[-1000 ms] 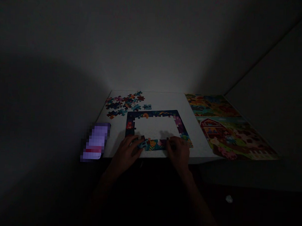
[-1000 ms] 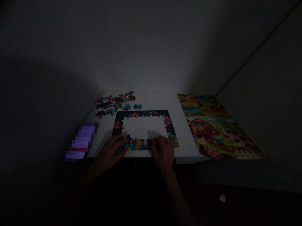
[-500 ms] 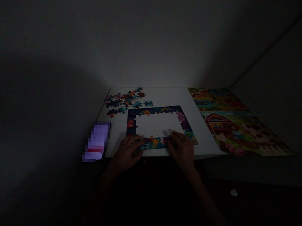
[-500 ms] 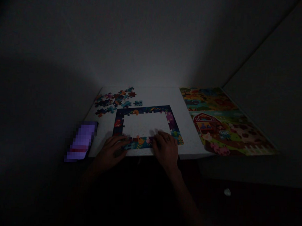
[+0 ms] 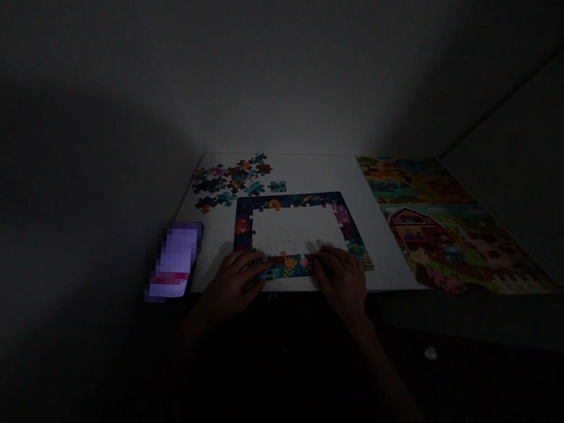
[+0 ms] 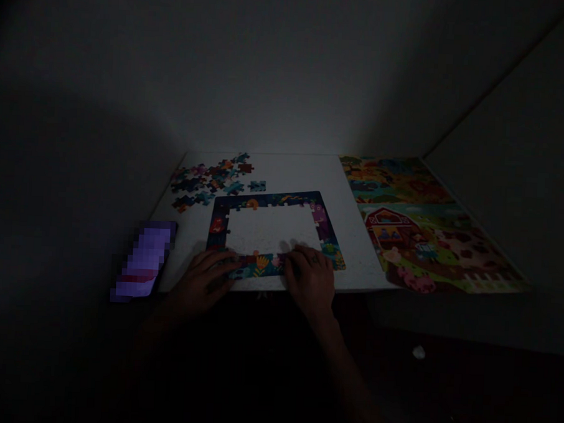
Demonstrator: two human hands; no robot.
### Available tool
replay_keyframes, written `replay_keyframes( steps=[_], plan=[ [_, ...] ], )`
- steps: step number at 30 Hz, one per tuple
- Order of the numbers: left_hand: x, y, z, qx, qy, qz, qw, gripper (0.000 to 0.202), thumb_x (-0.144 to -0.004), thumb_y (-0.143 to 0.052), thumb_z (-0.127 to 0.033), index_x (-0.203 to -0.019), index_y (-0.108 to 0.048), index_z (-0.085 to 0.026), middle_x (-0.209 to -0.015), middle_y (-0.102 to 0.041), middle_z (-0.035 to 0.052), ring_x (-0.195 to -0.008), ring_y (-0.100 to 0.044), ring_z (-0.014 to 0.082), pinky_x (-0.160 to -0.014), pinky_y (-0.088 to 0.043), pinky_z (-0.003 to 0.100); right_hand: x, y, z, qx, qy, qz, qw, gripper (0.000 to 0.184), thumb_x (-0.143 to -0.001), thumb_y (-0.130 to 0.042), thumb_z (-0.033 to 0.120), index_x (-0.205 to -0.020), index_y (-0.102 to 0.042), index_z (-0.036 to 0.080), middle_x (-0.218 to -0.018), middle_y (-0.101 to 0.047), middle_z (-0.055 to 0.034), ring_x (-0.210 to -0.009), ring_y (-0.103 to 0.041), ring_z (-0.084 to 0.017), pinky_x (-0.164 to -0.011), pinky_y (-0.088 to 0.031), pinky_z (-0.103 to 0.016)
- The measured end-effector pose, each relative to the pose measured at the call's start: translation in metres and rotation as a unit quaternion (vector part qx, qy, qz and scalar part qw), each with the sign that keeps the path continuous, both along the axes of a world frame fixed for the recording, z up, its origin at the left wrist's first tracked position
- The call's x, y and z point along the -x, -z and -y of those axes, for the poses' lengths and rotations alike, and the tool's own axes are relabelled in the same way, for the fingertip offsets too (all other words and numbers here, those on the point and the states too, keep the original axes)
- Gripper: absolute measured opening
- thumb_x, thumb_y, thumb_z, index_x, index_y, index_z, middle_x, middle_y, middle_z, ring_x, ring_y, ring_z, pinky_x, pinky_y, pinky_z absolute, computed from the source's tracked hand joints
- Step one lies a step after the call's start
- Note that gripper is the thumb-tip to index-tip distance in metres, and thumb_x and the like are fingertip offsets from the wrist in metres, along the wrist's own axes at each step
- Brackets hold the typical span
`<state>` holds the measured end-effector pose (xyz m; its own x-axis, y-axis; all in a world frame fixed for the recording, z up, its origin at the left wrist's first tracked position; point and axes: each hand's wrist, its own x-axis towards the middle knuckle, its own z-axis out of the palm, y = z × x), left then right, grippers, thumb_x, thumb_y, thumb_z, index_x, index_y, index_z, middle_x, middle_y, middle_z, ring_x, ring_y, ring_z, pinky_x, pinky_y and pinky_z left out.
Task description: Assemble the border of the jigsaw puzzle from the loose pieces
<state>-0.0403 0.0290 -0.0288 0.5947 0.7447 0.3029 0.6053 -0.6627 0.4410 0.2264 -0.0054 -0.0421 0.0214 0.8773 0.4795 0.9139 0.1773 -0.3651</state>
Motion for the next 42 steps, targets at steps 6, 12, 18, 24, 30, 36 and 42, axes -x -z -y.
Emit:
replay_keyframes(
  steps=[6, 12, 18, 24, 30, 36, 42],
  plan=[
    [-0.0001, -0.0002, 0.0002, -0.020, 0.003, 0.000, 1.000, 0.038, -0.092, -0.056, -0.023, -0.129, -0.060, -0.026, -0.132, -0.060, 0.0060, -0.123, -0.050, 0.0255, -0.102, -0.045, 0.046, 0.0000, 0.0006, -0.0005, 0.000, 0.000, -0.002, 1.000, 0.018, -0.093, -0.055, 0.031, -0.100, -0.070, 0.022, -0.111, -0.071, -0.0065, -0.101, -0.062, -0.025, -0.087, -0.040, -0.040],
    [0.0009, 0.0022, -0.0008, -0.017, -0.003, -0.001, 1.000, 0.037, -0.094, -0.054, -0.023, -0.130, -0.059, -0.027, -0.133, -0.060, 0.0057, -0.125, -0.050, 0.0259, -0.103, -0.045, 0.049, -0.0004, 0.0019, -0.0003, 0.001, 0.005, -0.007, 1.000, 0.018, -0.093, -0.055, 0.031, -0.099, -0.070, 0.023, -0.111, -0.071, -0.0062, -0.100, -0.061, -0.026, -0.087, -0.040, -0.040],
    [0.0010, 0.0024, -0.0001, -0.029, -0.004, 0.000, 1.000, 0.035, -0.094, -0.054, -0.024, -0.128, -0.061, -0.027, -0.133, -0.061, 0.0057, -0.126, -0.049, 0.0262, -0.106, -0.044, 0.050, -0.0006, 0.0012, -0.0005, -0.001, 0.003, -0.005, 1.000, 0.019, -0.093, -0.054, 0.031, -0.099, -0.070, 0.023, -0.110, -0.072, -0.0065, -0.099, -0.062, -0.026, -0.086, -0.041, -0.041],
    [0.0000, 0.0013, -0.0001, -0.040, -0.001, 0.003, 0.999, 0.036, -0.093, -0.056, -0.023, -0.128, -0.061, -0.028, -0.131, -0.062, 0.0055, -0.125, -0.050, 0.0262, -0.105, -0.045, 0.051, 0.0002, 0.0000, -0.0006, 0.000, 0.006, -0.012, 1.000, 0.020, -0.093, -0.054, 0.031, -0.099, -0.071, 0.024, -0.110, -0.072, -0.0066, -0.099, -0.062, -0.026, -0.086, -0.041, -0.041],
    [-0.0015, 0.0018, 0.0013, -0.063, 0.001, 0.015, 0.998, 0.037, -0.092, -0.056, -0.020, -0.128, -0.061, -0.026, -0.131, -0.062, 0.0070, -0.124, -0.051, 0.0262, -0.103, -0.047, 0.051, -0.0003, 0.0007, -0.0008, 0.001, 0.005, -0.003, 1.000, 0.020, -0.093, -0.054, 0.033, -0.099, -0.071, 0.023, -0.110, -0.072, -0.0066, -0.100, -0.062, -0.026, -0.085, -0.041, -0.041],
    [-0.0004, 0.0029, 0.0009, -0.044, -0.001, -0.001, 0.999, 0.037, -0.091, -0.056, -0.022, -0.127, -0.062, -0.027, -0.132, -0.062, 0.0067, -0.123, -0.052, 0.0268, -0.103, -0.046, 0.051, -0.0009, 0.0002, -0.0008, 0.010, 0.004, -0.003, 1.000, 0.020, -0.094, -0.053, 0.032, -0.099, -0.071, 0.023, -0.111, -0.072, -0.0069, -0.101, -0.062, -0.026, -0.086, -0.041, -0.041],
    [-0.0001, 0.0035, 0.0010, -0.055, 0.002, -0.002, 0.998, 0.034, -0.093, -0.054, -0.022, -0.126, -0.062, -0.028, -0.133, -0.061, 0.0056, -0.125, -0.051, 0.0255, -0.104, -0.046, 0.051, -0.0014, 0.0010, -0.0005, 0.007, 0.003, 0.001, 1.000, 0.021, -0.094, -0.053, 0.033, -0.100, -0.070, 0.023, -0.111, -0.072, -0.0063, -0.101, -0.062, -0.026, -0.086, -0.040, -0.040]
  ],
)
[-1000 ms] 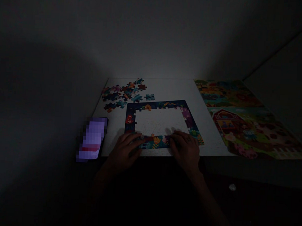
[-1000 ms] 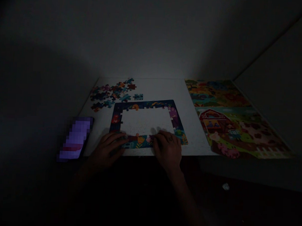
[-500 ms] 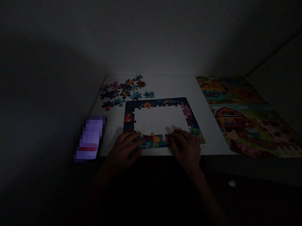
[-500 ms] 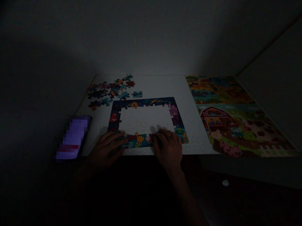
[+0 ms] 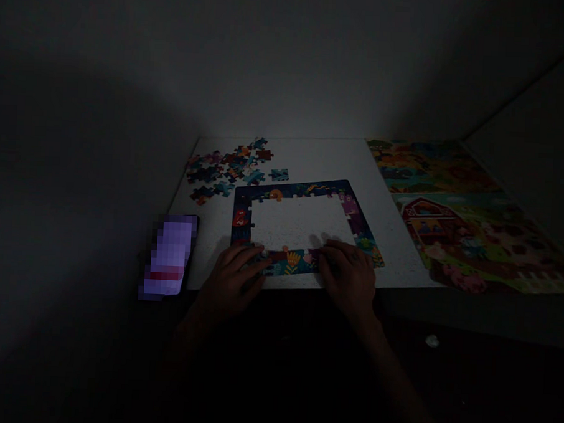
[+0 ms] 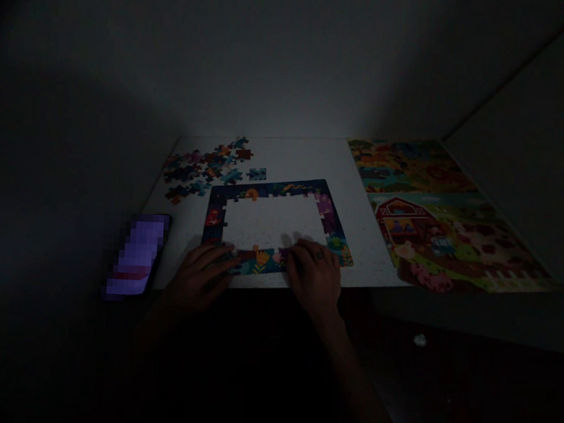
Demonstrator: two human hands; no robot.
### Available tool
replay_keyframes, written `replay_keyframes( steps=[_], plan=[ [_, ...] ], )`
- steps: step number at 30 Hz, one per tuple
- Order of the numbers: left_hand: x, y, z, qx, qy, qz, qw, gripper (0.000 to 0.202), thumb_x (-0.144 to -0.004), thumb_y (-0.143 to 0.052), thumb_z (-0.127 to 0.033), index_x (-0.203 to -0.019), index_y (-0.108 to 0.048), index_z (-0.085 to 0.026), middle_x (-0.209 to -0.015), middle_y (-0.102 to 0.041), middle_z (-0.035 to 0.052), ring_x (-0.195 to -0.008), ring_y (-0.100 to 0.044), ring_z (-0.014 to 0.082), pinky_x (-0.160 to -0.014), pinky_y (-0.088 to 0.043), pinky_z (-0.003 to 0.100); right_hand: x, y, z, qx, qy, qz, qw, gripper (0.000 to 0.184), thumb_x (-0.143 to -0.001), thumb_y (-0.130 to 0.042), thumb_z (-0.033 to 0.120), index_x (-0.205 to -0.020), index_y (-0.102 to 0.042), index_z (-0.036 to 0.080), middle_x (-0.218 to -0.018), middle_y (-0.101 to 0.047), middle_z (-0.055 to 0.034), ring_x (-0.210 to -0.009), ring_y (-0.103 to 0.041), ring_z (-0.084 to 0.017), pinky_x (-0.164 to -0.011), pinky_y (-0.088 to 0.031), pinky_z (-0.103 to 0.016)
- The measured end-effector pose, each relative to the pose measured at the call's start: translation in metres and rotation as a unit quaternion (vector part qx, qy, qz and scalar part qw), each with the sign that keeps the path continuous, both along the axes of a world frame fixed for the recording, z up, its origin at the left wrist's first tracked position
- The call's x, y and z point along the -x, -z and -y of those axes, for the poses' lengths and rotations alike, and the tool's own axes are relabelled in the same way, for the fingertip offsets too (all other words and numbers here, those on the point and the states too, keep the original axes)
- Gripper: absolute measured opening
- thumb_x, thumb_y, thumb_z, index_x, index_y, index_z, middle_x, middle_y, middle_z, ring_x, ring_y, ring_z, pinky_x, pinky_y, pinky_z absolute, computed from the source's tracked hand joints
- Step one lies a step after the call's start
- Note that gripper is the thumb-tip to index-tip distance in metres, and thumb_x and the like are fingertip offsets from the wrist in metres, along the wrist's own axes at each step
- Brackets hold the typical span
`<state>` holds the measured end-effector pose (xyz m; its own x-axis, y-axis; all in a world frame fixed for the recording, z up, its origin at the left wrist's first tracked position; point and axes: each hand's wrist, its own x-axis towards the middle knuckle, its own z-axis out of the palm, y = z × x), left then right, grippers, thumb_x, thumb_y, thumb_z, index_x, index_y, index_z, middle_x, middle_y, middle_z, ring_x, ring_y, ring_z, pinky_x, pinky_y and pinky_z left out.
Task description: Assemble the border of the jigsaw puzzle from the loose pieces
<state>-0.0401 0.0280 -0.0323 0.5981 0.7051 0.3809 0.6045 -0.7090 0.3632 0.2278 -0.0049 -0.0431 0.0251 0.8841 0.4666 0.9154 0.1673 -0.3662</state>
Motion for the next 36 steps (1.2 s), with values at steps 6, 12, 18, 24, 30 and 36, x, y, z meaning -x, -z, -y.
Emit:
replay_keyframes(
  steps=[6, 12, 18, 24, 30, 36],
  plan=[
    [-0.0011, -0.0034, 0.0015, -0.008, 0.004, -0.002, 1.000, 0.034, -0.094, -0.054, -0.020, -0.126, -0.061, -0.026, -0.133, -0.060, 0.0062, -0.125, -0.049, 0.0257, -0.103, -0.047, 0.050, 0.0011, -0.0009, 0.0001, 0.003, 0.004, -0.003, 1.000, 0.021, -0.095, -0.053, 0.033, -0.099, -0.070, 0.023, -0.112, -0.072, -0.0070, -0.101, -0.061, -0.026, -0.086, -0.040, -0.040],
    [-0.0027, -0.0028, 0.0035, -0.013, 0.003, 0.004, 1.000, 0.038, -0.093, -0.054, -0.017, -0.129, -0.060, -0.026, -0.135, -0.059, 0.0067, -0.124, -0.049, 0.0267, -0.104, -0.046, 0.050, 0.0018, -0.0014, 0.0001, 0.011, 0.005, -0.015, 1.000, 0.021, -0.094, -0.053, 0.033, -0.100, -0.071, 0.023, -0.113, -0.071, -0.0073, -0.101, -0.061, -0.026, -0.086, -0.039, -0.040],
    [-0.0037, -0.0046, 0.0051, -0.020, -0.001, -0.001, 1.000, 0.039, -0.094, -0.053, -0.016, -0.131, -0.056, -0.026, -0.134, -0.058, 0.0076, -0.125, -0.049, 0.0263, -0.102, -0.047, 0.049, 0.0014, -0.0020, 0.0002, 0.007, 0.005, -0.002, 1.000, 0.020, -0.094, -0.053, 0.032, -0.100, -0.071, 0.024, -0.112, -0.071, -0.0066, -0.101, -0.061, -0.025, -0.087, -0.041, -0.040],
    [-0.0028, -0.0056, 0.0053, -0.015, 0.002, -0.017, 1.000, 0.038, -0.094, -0.054, -0.014, -0.131, -0.054, -0.021, -0.134, -0.058, 0.0099, -0.124, -0.049, 0.0267, -0.103, -0.046, 0.049, 0.0011, -0.0040, 0.0002, -0.005, -0.004, 0.016, 1.000, 0.018, -0.094, -0.055, 0.030, -0.099, -0.070, 0.021, -0.110, -0.072, -0.0064, -0.100, -0.062, -0.024, -0.087, -0.042, -0.038],
    [-0.0015, -0.0088, 0.0069, 0.002, 0.008, -0.018, 1.000, 0.036, -0.092, -0.055, -0.011, -0.127, -0.056, -0.020, -0.132, -0.059, 0.0101, -0.124, -0.048, 0.0263, -0.103, -0.046, 0.047, 0.0013, -0.0050, -0.0002, -0.007, 0.004, 0.016, 1.000, 0.016, -0.094, -0.056, 0.030, -0.097, -0.070, 0.022, -0.109, -0.072, -0.0054, -0.099, -0.062, -0.024, -0.086, -0.042, -0.038],
    [-0.0015, -0.0088, 0.0064, 0.013, 0.007, -0.035, 0.999, 0.038, -0.091, -0.056, -0.013, -0.128, -0.056, -0.021, -0.135, -0.057, 0.0101, -0.126, -0.048, 0.0273, -0.105, -0.044, 0.048, 0.0018, -0.0059, -0.0006, -0.007, 0.001, 0.022, 1.000, 0.016, -0.093, -0.056, 0.030, -0.097, -0.069, 0.022, -0.109, -0.072, -0.0051, -0.098, -0.062, -0.024, -0.086, -0.043, -0.038]
  ],
)
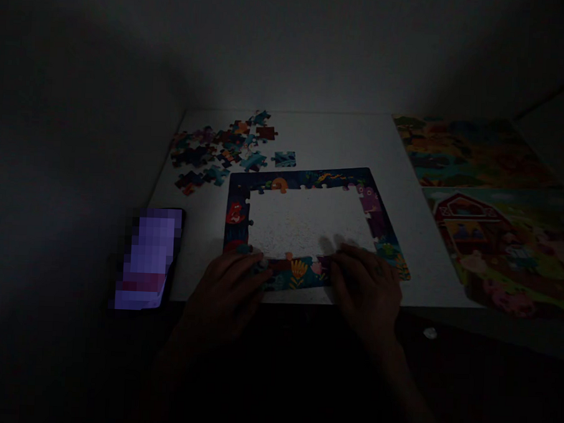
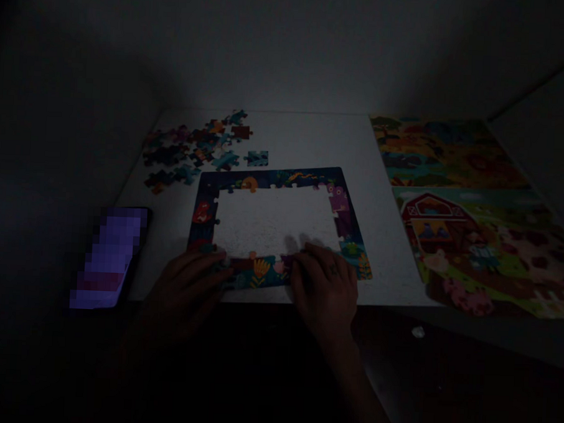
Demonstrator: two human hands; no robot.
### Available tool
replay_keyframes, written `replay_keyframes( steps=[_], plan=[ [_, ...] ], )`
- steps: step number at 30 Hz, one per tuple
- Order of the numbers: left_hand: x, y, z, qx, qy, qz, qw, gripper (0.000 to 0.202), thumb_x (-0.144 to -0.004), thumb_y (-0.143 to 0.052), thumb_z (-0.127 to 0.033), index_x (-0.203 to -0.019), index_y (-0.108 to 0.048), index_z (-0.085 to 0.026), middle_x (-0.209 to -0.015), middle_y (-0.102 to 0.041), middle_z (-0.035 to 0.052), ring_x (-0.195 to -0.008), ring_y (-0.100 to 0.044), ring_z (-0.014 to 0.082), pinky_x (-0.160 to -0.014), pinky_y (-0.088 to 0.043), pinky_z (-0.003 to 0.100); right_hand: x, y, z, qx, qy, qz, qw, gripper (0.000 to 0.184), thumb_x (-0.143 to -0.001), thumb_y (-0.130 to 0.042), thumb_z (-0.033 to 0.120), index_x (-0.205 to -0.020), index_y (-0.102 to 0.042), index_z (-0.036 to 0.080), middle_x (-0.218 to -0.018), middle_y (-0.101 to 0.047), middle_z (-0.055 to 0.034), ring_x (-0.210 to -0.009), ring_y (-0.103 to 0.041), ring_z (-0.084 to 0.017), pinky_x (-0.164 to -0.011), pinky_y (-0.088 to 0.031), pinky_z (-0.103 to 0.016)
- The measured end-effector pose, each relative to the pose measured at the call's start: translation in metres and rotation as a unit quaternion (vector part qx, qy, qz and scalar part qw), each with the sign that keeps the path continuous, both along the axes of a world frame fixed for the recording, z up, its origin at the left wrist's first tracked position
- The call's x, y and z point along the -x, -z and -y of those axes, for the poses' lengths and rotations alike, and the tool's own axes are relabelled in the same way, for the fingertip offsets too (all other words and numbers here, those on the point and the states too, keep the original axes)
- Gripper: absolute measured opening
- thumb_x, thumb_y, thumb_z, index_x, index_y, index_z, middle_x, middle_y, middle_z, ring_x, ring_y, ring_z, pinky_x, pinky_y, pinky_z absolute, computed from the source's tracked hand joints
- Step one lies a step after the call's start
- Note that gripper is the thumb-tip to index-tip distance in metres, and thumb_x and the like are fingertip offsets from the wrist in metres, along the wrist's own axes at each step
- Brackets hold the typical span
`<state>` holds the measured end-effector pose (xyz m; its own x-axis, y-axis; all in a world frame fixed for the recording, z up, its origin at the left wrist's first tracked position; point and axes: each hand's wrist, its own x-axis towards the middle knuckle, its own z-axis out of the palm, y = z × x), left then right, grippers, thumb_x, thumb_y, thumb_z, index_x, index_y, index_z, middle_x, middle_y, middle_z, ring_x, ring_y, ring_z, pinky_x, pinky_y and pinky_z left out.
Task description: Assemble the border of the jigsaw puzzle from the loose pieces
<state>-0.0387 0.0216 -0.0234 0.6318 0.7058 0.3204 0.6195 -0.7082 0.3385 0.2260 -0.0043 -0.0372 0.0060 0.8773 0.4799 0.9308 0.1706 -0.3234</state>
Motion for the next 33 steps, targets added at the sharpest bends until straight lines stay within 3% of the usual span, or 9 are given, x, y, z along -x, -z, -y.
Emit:
replay_keyframes(
  steps=[24, 28, 33],
  plan=[
    [-0.004, 0.004, 0.001, -0.051, 0.002, 0.032, 0.998, 0.034, -0.091, -0.054, -0.016, -0.124, -0.062, -0.021, -0.132, -0.062, 0.0095, -0.123, -0.053, 0.0255, -0.102, -0.047, 0.048, -0.001, 0.004, 0.000, 0.001, 0.005, -0.011, 1.000, 0.018, -0.094, -0.055, 0.032, -0.096, -0.070, 0.022, -0.111, -0.071, -0.0068, -0.100, -0.062, -0.026, -0.086, -0.041, -0.039],
    [-0.001, 0.003, 0.003, -0.058, -0.037, 0.053, 0.996, 0.033, -0.093, -0.054, -0.021, -0.126, -0.061, -0.021, -0.134, -0.060, 0.0104, -0.127, -0.049, 0.0268, -0.103, -0.046, 0.047, -0.002, 0.006, 0.000, 0.007, 0.003, -0.019, 1.000, 0.020, -0.094, -0.054, 0.033, -0.097, -0.070, 0.022, -0.113, -0.071, -0.0075, -0.102, -0.062, -0.026, -0.086, -0.041, -0.040],
    [0.011, 0.003, 0.003, -0.046, -0.134, 0.074, 0.987, 0.029, -0.095, -0.048, -0.021, -0.120, -0.063, -0.021, -0.124, -0.065, 0.0079, -0.114, -0.058, 0.0227, -0.100, -0.048, 0.044, -0.001, 0.005, 0.001, 0.032, 0.002, -0.035, 0.999, 0.022, -0.095, -0.052, 0.033, -0.099, -0.070, 0.021, -0.113, -0.071, -0.0075, -0.102, -0.061, -0.026, -0.088, -0.040, -0.040]
  ],
)
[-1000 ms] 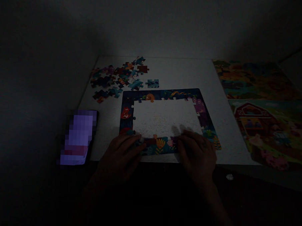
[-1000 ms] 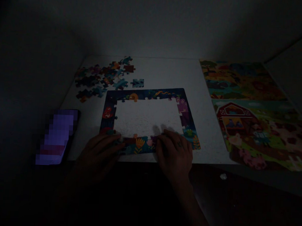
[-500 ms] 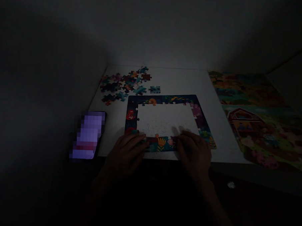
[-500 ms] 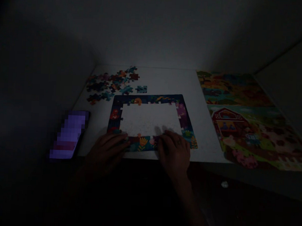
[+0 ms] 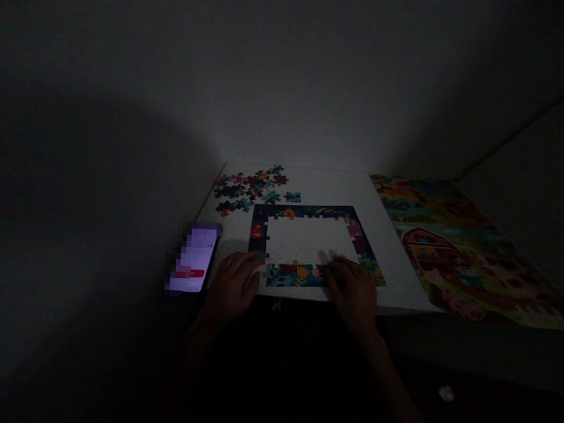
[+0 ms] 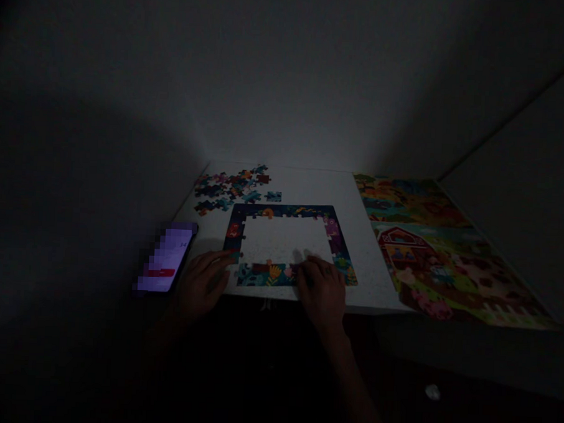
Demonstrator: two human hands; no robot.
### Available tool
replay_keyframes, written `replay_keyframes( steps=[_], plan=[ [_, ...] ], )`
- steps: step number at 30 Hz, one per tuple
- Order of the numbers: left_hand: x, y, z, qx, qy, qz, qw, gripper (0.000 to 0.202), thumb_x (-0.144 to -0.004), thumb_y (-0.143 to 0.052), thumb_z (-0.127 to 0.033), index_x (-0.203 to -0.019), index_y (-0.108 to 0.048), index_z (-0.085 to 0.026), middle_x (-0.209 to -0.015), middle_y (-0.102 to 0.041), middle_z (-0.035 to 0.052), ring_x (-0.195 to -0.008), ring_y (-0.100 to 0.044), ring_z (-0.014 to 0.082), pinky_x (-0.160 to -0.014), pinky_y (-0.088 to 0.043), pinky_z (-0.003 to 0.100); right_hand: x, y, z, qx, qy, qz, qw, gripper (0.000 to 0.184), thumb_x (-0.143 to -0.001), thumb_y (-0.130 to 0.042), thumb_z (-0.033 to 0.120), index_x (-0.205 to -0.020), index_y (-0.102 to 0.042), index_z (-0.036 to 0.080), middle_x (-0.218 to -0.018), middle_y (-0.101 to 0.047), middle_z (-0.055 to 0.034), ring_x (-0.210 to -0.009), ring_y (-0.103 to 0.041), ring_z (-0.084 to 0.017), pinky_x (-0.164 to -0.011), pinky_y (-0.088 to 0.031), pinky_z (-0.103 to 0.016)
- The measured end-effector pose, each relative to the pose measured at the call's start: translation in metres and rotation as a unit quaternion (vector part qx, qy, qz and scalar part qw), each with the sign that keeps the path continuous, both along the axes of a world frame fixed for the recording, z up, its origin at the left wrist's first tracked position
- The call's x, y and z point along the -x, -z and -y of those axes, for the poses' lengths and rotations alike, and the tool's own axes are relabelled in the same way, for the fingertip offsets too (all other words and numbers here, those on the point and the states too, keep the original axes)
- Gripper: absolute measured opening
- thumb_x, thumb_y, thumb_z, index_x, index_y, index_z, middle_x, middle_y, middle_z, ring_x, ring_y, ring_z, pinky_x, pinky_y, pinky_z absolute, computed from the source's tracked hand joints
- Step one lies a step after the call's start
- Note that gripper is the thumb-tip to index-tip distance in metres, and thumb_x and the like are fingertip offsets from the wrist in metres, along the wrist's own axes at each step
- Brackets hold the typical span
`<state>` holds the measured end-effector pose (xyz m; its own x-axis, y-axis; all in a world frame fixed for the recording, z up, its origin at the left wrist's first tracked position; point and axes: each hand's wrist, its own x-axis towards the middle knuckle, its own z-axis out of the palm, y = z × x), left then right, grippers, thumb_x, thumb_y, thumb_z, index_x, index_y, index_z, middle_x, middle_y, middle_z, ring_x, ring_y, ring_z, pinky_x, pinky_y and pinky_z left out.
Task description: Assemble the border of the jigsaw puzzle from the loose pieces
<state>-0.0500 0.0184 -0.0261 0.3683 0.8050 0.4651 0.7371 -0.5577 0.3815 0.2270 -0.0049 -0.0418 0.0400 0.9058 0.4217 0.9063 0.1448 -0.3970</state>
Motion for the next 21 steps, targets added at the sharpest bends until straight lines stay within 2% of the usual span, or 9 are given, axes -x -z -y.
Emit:
replay_keyframes(
  steps=[5, 14, 21],
  plan=[
    [0.009, 0.006, -0.001, 0.019, -0.022, -0.024, 0.999, 0.030, -0.095, -0.045, -0.019, -0.117, -0.066, -0.022, -0.123, -0.066, 0.0069, -0.112, -0.059, 0.0226, -0.098, -0.050, 0.043, 0.001, -0.001, 0.000, 0.000, 0.005, 0.001, 1.000, 0.024, -0.095, -0.051, 0.034, -0.099, -0.071, 0.021, -0.114, -0.070, -0.0083, -0.102, -0.061, -0.026, -0.088, -0.040, -0.040],
    [0.004, 0.010, 0.001, 0.015, -0.048, -0.031, 0.998, 0.028, -0.092, -0.047, -0.018, -0.111, -0.068, -0.021, -0.123, -0.066, 0.0070, -0.112, -0.059, 0.0237, -0.098, -0.049, 0.044, 0.000, 0.000, -0.001, 0.005, -0.006, -0.014, 1.000, 0.024, -0.095, -0.052, 0.035, -0.099, -0.070, 0.020, -0.113, -0.070, -0.0089, -0.104, -0.061, -0.027, -0.090, -0.041, -0.042],
    [0.003, 0.013, -0.011, 0.020, -0.087, -0.027, 0.996, 0.034, -0.097, -0.044, -0.029, -0.125, -0.062, -0.021, -0.132, -0.059, 0.0105, -0.122, -0.055, 0.0263, -0.101, -0.049, 0.046, -0.002, 0.004, -0.002, 0.006, -0.015, -0.027, 0.999, 0.024, -0.095, -0.052, 0.036, -0.102, -0.069, 0.021, -0.115, -0.069, -0.0091, -0.105, -0.061, -0.027, -0.091, -0.042, -0.043]
  ],
)
